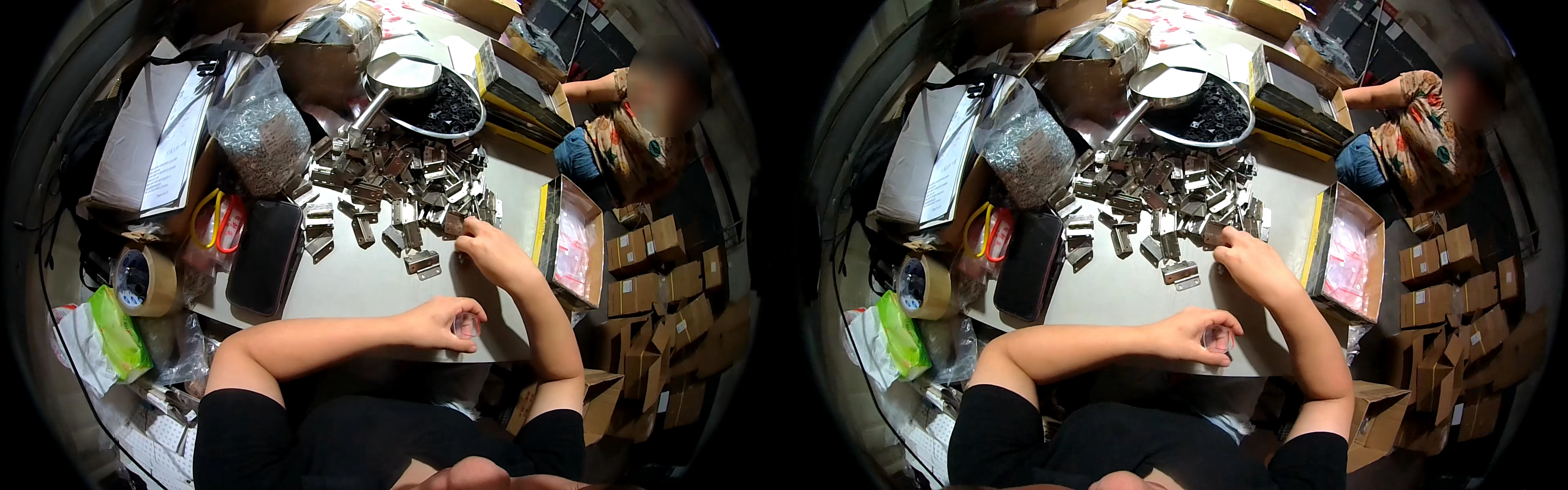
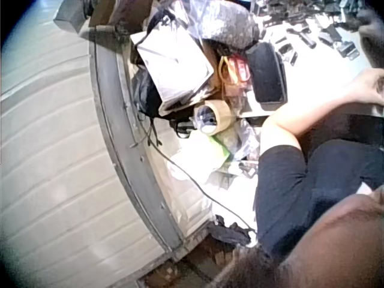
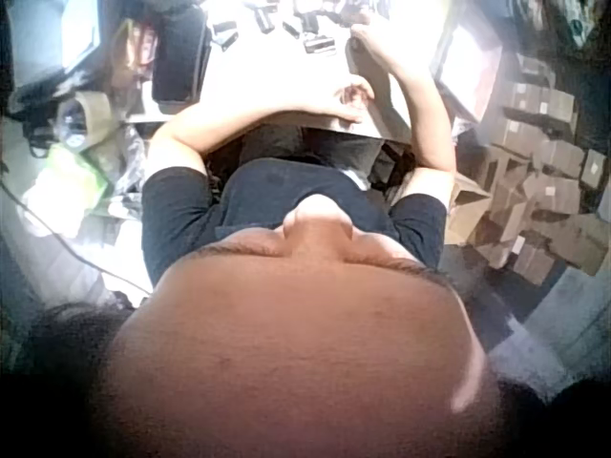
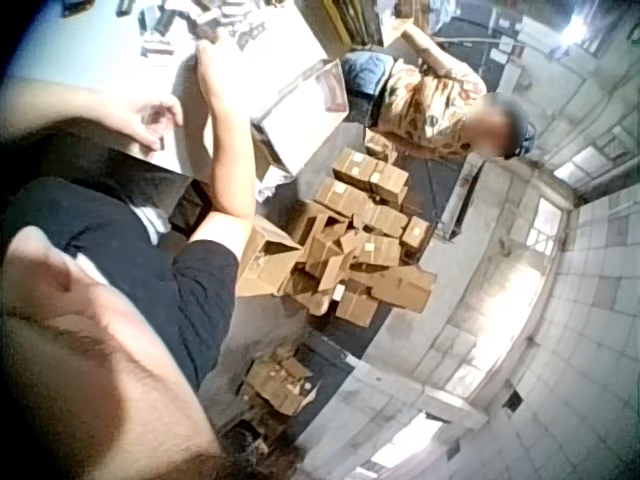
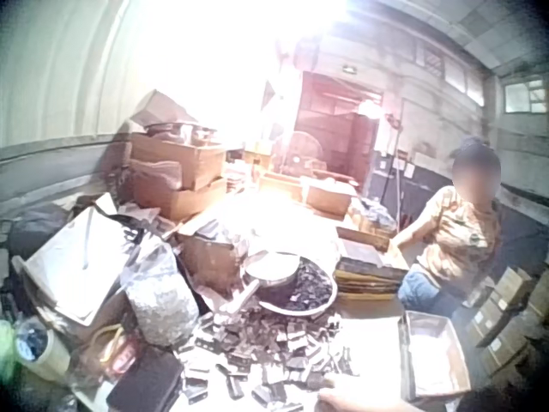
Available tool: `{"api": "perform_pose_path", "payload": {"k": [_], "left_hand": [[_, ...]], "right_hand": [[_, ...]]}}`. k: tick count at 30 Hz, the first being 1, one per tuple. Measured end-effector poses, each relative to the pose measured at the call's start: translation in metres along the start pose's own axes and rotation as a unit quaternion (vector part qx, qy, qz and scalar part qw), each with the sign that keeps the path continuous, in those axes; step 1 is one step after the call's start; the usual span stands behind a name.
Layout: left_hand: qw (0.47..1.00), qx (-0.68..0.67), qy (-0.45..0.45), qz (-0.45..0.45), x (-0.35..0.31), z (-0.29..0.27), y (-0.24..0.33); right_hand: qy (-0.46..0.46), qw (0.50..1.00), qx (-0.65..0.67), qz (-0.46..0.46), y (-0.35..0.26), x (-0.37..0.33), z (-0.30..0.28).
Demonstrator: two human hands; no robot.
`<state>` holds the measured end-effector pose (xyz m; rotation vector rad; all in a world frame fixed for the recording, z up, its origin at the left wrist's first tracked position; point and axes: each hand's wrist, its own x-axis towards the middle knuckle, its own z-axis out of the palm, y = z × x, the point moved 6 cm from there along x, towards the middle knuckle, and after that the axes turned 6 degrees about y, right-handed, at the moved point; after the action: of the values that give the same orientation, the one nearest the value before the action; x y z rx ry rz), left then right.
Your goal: The person sits at a cluttered table and sorts small, rectangular metal parts by hand. They pick up individual pieces from a large pile, inspect them, and place them into a small plastic bag held in their left hand.
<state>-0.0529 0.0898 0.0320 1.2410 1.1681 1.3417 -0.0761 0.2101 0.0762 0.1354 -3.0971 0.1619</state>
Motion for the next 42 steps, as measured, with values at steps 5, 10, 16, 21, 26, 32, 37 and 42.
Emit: {"api": "perform_pose_path", "payload": {"k": [5, 10, 16, 21, 26, 32, 37, 42], "left_hand": [[0.992, -0.107, 0.019, -0.059, 0.001, 0.002, -0.015], [0.955, -0.273, 0.066, -0.092, 0.005, 0.000, -0.035], [0.942, -0.292, -0.033, -0.164, -0.001, 0.010, -0.023], [0.950, -0.235, -0.082, -0.187, -0.009, 0.008, -0.011], [0.939, -0.188, -0.218, -0.190, -0.015, 0.025, -0.010], [0.940, -0.167, -0.230, -0.191, -0.019, 0.025, -0.007], [0.941, -0.196, -0.202, -0.186, -0.017, 0.027, -0.014], [0.935, -0.284, -0.071, -0.201, -0.009, 0.017, -0.024]], "right_hand": [[0.060, 0.987, 0.144, 0.033, 0.004, -0.030, -0.010], [0.008, 0.933, 0.359, 0.029, -0.031, -0.053, -0.047], [-0.066, 0.930, 0.358, -0.044, -0.056, -0.048, -0.042], [-0.023, 0.922, 0.361, 0.135, -0.034, -0.012, -0.027], [0.100, 0.984, 0.032, 0.147, -0.062, 0.018, 0.002], [0.121, 0.981, 0.032, 0.148, -0.056, 0.007, 0.020], [0.128, 0.961, 0.124, 0.214, -0.018, -0.020, 0.004], [0.096, 0.744, 0.571, 0.334, 0.019, -0.063, 0.026]]}}
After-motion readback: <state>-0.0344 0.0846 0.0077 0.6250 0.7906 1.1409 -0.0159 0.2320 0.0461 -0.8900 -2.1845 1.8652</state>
